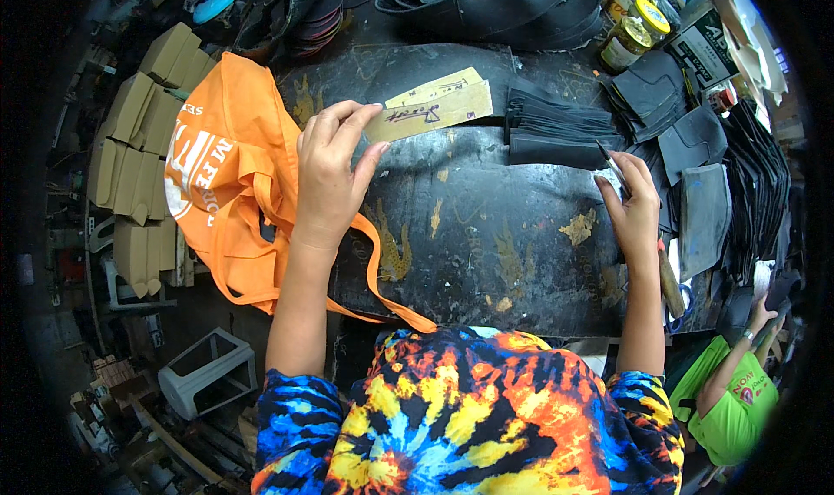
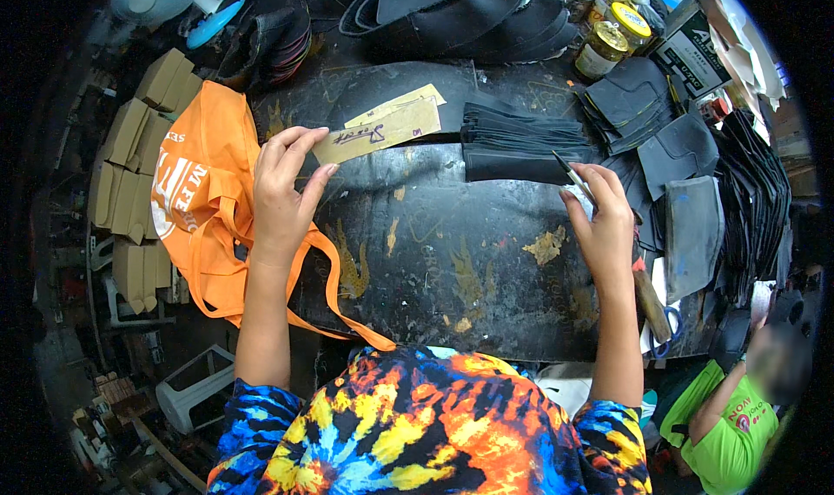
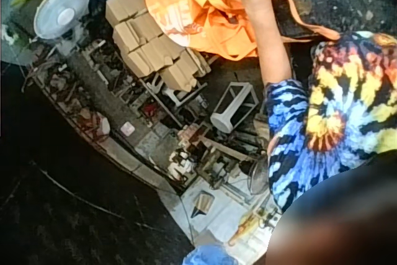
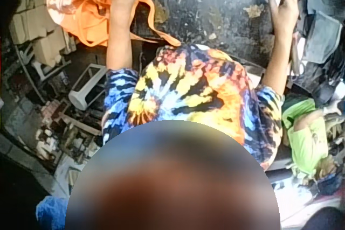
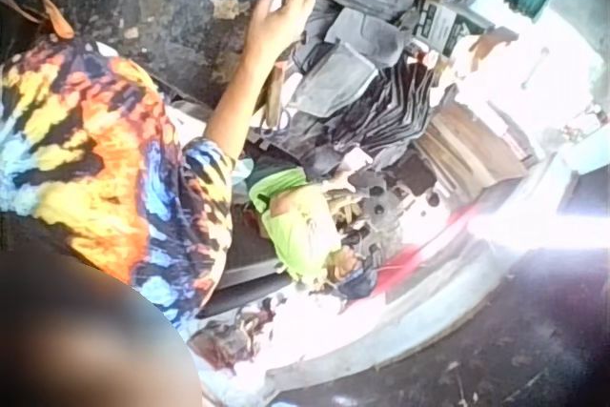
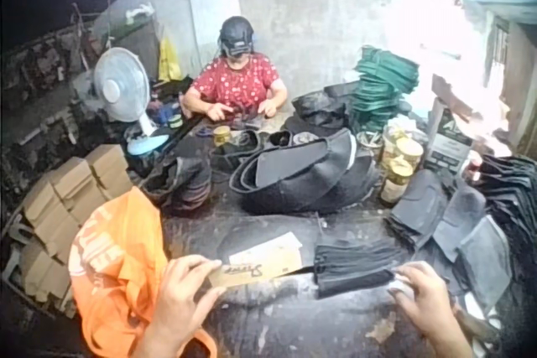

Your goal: The person places small rectangular paper labels onto black rubber pieces on a workbench, then writes on the labels with a marker. They retrieve more labels from a plastic bag inside a cardboard box and continue labeling additional rubber pieces one at a time.

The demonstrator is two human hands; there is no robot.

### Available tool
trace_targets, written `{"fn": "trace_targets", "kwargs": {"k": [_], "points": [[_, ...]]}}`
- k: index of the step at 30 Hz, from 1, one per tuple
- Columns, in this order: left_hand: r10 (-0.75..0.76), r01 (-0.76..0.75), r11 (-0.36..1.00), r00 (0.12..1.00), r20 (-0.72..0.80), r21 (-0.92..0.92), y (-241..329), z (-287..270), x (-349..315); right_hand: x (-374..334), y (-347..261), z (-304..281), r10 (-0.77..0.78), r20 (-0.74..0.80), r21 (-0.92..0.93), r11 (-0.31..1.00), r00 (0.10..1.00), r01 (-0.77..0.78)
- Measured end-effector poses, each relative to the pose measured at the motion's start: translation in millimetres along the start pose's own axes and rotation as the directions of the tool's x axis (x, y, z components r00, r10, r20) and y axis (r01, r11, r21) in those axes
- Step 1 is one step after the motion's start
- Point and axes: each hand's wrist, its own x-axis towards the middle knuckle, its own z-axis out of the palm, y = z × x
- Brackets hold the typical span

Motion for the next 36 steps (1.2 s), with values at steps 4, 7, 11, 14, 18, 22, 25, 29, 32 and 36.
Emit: {"fn": "trace_targets", "kwargs": {"k": [4,7,11,14,18,22,25,29,32,36], "points": [[-0.009,0.009,1.0,1.0,0.011,-0.004,1,1,-1,-3,2,-1,0.001,0.001,0.02,1.0,1.0,-0.001],[-0.018,0.018,1.0,1.0,0.017,-0.024,-1,1,-4,-5,3,-3,0.017,-0.001,0.037,0.999,1.0,-0.017],[-0.046,0.05,0.997,0.997,0.061,-0.057,-6,5,-11,-11,4,-4,0.03,0.011,0.031,0.999,0.999,-0.031],[-0.058,0.064,0.996,0.993,0.106,-0.057,-13,11,-19,-14,7,-4,0.022,0.023,0.033,0.999,1.0,-0.023],[-0.144,0.131,0.989,0.96,0.241,0.067,-25,18,-24,-15,10,-6,0.043,0.088,0.024,0.999,0.995,-0.045],[-0.157,0.163,0.986,0.974,0.163,-0.025,-34,25,-15,-11,8,-6,0.048,0.05,0.004,0.999,0.998,-0.048],[-0.109,0.111,0.994,0.993,0.052,-0.026,-32,40,2,-7,5,-5,0.064,-0.006,0.02,0.998,0.998,-0.064],[-0.113,0.118,0.992,0.987,0.118,-0.036,-27,60,23,-5,2,-7,0.079,-0.016,0.025,0.997,0.997,-0.079],[-0.144,0.144,0.989,0.972,0.183,0.01,-27,62,28,-9,1,-14,0.073,-0.037,0.026,0.997,0.997,-0.072],[-0.187,0.183,0.982,0.968,0.167,0.034,-26,61,23,-19,-5,-17,0.102,0.002,0.039,0.994,0.995,-0.102]]}}
